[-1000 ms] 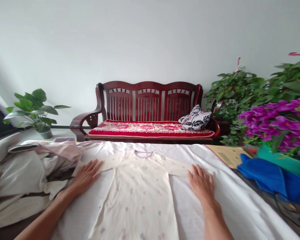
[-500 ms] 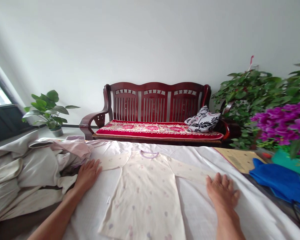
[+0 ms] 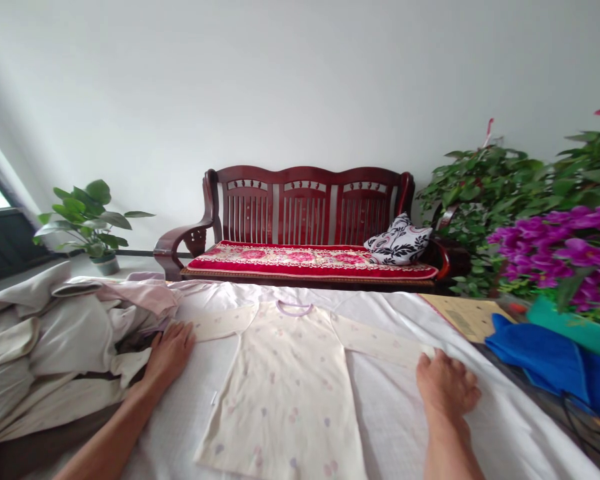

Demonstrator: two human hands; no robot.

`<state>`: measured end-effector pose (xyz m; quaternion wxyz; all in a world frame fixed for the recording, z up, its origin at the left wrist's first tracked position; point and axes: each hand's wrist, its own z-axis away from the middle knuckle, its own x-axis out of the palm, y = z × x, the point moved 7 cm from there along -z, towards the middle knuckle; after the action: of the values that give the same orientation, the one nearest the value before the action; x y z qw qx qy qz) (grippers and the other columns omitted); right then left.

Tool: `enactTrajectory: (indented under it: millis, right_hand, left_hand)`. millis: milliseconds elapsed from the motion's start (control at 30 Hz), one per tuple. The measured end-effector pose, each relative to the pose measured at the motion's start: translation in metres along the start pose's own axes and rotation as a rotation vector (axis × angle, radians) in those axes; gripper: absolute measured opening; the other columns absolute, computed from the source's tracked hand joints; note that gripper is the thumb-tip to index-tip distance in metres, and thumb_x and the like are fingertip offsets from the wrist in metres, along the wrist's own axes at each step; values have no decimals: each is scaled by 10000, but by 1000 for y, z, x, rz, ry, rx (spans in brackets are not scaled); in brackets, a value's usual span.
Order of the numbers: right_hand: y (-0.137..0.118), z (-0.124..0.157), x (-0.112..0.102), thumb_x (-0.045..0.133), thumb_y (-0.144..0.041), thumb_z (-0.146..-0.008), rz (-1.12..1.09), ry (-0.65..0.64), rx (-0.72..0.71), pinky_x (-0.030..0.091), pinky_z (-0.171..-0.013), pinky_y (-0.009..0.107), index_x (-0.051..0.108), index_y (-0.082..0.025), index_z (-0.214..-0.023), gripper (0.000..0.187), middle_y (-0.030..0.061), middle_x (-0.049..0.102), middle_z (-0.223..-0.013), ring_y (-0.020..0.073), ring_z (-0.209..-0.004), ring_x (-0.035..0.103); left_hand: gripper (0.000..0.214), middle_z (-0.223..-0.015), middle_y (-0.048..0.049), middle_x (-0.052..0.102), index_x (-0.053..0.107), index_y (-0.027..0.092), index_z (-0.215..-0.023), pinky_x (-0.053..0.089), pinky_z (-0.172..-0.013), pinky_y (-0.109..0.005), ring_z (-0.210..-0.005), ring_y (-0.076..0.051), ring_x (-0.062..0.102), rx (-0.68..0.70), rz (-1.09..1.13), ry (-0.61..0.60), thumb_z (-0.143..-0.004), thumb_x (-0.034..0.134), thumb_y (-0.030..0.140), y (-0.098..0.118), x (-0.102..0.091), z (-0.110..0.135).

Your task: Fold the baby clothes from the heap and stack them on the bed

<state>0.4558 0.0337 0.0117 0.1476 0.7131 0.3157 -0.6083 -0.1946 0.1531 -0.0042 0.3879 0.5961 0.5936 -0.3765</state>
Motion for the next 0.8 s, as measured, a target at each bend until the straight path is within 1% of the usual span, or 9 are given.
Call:
enactTrajectory:
  millis: [133,200,300,367,467,533,633,700,800]
  right_hand:
    - [9,-6,-2,247,-516,-960,-9,-7,43,485,-853,509,689,-120,-1182,633,243,667,-1167,427,-1092,610]
    - [12,-9,-1,299,-542,-939,-44,-33,48,489,-823,518,698,-137,-1178,617,232,694,-1120,438,-1060,627]
    - [13,-11,-1,402,-540,-891,-99,-61,55,490,-791,530,714,-181,-1163,548,215,716,-1071,447,-1034,640]
    - [12,-10,-3,423,-518,-876,-109,-59,73,492,-800,529,719,-188,-1158,526,218,707,-1092,439,-1048,639]
    - [8,-7,-8,391,-479,-886,-115,-48,90,492,-855,522,711,-180,-1178,527,222,685,-1154,421,-1104,625]
    - [5,-5,-11,372,-473,-892,-156,-50,104,493,-876,528,693,-161,-1208,549,232,679,-1170,424,-1122,619]
    - [2,-4,-13,379,-486,-881,-249,-85,148,506,-853,547,643,-131,-1284,599,259,679,-1159,445,-1092,636]
    - [2,-5,-13,385,-477,-872,-301,-117,170,513,-825,559,616,-130,-1323,614,268,677,-1155,457,-1074,647]
    - [1,-9,-12,392,-459,-859,-345,-131,145,523,-782,554,635,-135,-1304,602,278,670,-1164,470,-1092,642]
  left_hand:
    - [418,-1339,-137,652,632,122,-1313,357,-1115,-502,-1309,-334,524,17,13,66,-988,397,242,2,-8,0]
    - [417,-1315,-130,669,647,119,-1299,376,-1111,-480,-1289,-331,544,44,29,70,-981,408,241,3,-9,-1]
    - [401,-1297,-123,682,675,137,-1270,396,-1103,-471,-1271,-327,563,73,48,41,-963,433,229,4,-6,-2]
    - [395,-1294,-131,682,687,145,-1255,402,-1100,-473,-1268,-323,568,84,52,29,-957,441,226,5,-4,-3]
    - [396,-1290,-144,682,694,142,-1247,398,-1108,-471,-1263,-316,575,81,55,22,-955,440,229,4,-2,-3]
    - [401,-1298,-142,678,689,142,-1256,396,-1113,-465,-1265,-313,574,74,62,14,-952,441,228,4,-1,-3]
    - [408,-1299,-138,678,687,142,-1259,400,-1113,-459,-1266,-311,573,66,80,4,-947,439,228,3,0,-4]
    - [408,-1295,-128,681,691,152,-1253,401,-1116,-456,-1267,-304,573,66,90,3,-946,435,233,2,1,-4]
    - [413,-1295,-110,684,693,165,-1251,402,-1122,-446,-1273,-294,570,63,97,-2,-944,428,241,1,2,-4]
